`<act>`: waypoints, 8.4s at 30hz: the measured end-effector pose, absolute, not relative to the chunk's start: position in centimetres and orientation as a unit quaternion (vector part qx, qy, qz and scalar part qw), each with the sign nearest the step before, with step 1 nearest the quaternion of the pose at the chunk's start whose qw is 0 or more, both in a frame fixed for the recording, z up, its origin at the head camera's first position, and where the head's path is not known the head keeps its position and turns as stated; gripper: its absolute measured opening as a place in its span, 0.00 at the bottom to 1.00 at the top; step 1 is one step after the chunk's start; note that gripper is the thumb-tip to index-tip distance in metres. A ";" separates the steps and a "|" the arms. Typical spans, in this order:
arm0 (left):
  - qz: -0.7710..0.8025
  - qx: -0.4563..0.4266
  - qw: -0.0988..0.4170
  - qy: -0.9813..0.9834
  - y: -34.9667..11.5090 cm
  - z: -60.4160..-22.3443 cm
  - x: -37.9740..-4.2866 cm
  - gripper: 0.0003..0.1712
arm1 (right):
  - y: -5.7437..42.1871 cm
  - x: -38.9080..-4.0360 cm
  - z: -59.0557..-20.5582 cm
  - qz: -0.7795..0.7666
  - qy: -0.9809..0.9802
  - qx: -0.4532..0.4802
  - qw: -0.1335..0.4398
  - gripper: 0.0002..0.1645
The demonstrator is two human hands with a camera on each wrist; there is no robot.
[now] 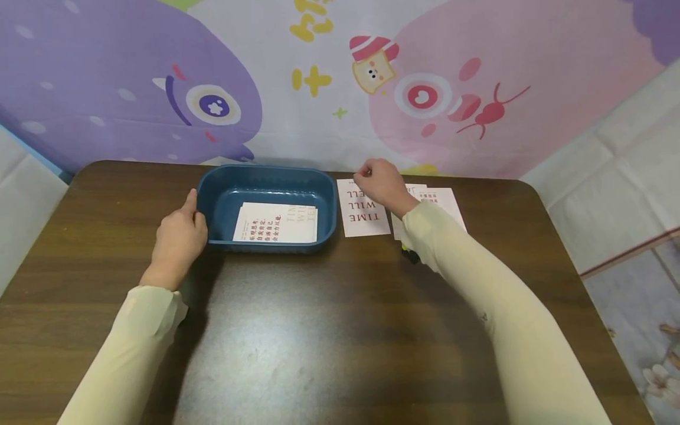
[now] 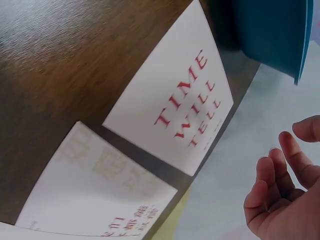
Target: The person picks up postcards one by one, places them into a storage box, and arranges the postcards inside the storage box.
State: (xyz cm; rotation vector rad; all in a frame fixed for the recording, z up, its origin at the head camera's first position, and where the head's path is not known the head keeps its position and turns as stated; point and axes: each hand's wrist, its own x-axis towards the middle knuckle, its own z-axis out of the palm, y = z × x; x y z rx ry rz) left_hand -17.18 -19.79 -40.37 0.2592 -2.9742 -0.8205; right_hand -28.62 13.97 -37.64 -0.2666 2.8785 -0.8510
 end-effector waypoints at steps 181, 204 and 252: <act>-0.262 0.093 0.000 -0.961 -19.9 -40.5 -17.3 0.33 | 30.0 -27.9 -43.0 -0.385 0.890 0.243 0.001 0.29; -0.259 0.086 0.009 -0.962 -19.9 -40.5 -17.3 0.32 | 28.5 -27.3 -39.7 -0.426 0.904 0.007 0.027 0.16; -0.259 0.088 0.015 -0.962 -19.9 -40.6 -17.1 0.32 | 23.0 -27.4 -36.6 -0.432 0.889 -0.089 0.124 0.15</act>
